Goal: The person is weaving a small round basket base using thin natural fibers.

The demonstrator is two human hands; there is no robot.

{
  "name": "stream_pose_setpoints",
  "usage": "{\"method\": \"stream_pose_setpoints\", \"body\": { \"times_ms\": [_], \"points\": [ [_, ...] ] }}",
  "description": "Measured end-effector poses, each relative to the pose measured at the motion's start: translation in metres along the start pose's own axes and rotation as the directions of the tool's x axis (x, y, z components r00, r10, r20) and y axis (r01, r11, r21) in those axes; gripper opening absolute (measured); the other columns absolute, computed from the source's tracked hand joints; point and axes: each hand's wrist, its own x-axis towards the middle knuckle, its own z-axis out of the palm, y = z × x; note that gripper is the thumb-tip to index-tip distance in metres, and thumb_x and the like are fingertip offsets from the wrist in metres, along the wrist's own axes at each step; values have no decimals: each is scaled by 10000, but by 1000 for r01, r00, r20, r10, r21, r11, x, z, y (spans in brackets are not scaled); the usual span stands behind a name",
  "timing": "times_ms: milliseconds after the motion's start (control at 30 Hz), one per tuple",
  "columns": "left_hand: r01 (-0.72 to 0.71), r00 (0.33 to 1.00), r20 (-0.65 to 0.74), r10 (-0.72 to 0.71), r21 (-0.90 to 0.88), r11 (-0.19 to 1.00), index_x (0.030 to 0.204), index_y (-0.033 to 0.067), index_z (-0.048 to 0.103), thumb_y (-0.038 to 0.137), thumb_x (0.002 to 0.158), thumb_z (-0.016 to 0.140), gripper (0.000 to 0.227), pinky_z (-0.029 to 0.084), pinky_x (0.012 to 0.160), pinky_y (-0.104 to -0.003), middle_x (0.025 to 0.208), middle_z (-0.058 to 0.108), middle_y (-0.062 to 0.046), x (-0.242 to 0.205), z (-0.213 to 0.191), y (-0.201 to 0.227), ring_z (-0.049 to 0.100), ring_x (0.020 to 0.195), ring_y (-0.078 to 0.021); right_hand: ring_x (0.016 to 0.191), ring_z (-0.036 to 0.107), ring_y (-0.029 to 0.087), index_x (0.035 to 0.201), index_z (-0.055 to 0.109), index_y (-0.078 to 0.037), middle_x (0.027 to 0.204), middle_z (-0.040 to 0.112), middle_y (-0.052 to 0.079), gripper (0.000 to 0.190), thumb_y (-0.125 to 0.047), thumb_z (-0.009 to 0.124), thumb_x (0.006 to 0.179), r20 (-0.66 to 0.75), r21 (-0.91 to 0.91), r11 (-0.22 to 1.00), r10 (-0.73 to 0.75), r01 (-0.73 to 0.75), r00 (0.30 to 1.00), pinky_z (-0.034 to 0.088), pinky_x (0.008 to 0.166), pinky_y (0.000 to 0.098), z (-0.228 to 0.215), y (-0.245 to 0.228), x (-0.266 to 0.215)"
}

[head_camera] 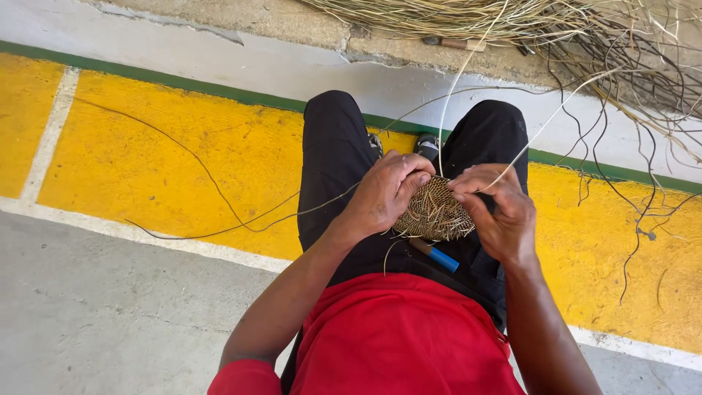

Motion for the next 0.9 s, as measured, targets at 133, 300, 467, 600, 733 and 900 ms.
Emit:
{"method": "stream_pose_setpoints", "body": {
  "times_ms": [133,300,467,600,733,900],
  "points": [
    [6,1000,13,-6,3,1000,1079,82,699,194,1012,637,144,493,852,-391,929,698,-57,1,1,-1,603,884,-251,1083,679,197,1030,681,-89,1061,747,31,160,6,768,935,35,-52,998,-32,33,999,525,1070,389,3,6,3],
    [17,1000,-6,-17,-18,1000,1093,88,685,184,999,650,139,506,836,-381,926,684,-55,-3,4,0,609,883,-245,1096,668,198,1024,679,-94,1055,751,17,148,-9,766,941,47,-54,998,-25,28,999,520,1076,384,3,11,4],
    [51,999,17,-51,20,999,1099,97,681,195,996,656,144,499,826,-395,888,671,-65,-1,4,1,614,859,-253,1089,661,215,1017,695,-93,1070,740,33,156,3,779,927,17,-162,986,-43,45,999,522,1014,355,5,3,7],
    [36,999,18,-37,33,999,1098,105,669,200,992,657,143,495,829,-405,893,671,-67,0,5,2,613,860,-258,1035,658,241,982,709,-94,1052,708,60,209,6,827,841,48,-344,931,-111,120,993,530,920,353,7,-5,8],
    [-8,1000,-17,9,70,998,1065,94,668,152,988,672,96,469,840,-420,851,651,-67,3,7,3,601,845,-262,991,690,206,1015,711,-77,1069,698,71,211,5,831,863,9,-328,944,-26,27,1000,571,858,320,14,4,-3],
    [-118,991,75,110,116,986,981,76,639,18,955,641,64,404,778,-412,860,661,-37,6,6,12,586,815,-240,958,714,176,997,699,-77,1068,701,68,192,12,830,888,-136,-323,946,-15,-30,991,585,827,308,22,5,-15]
  ]
}}
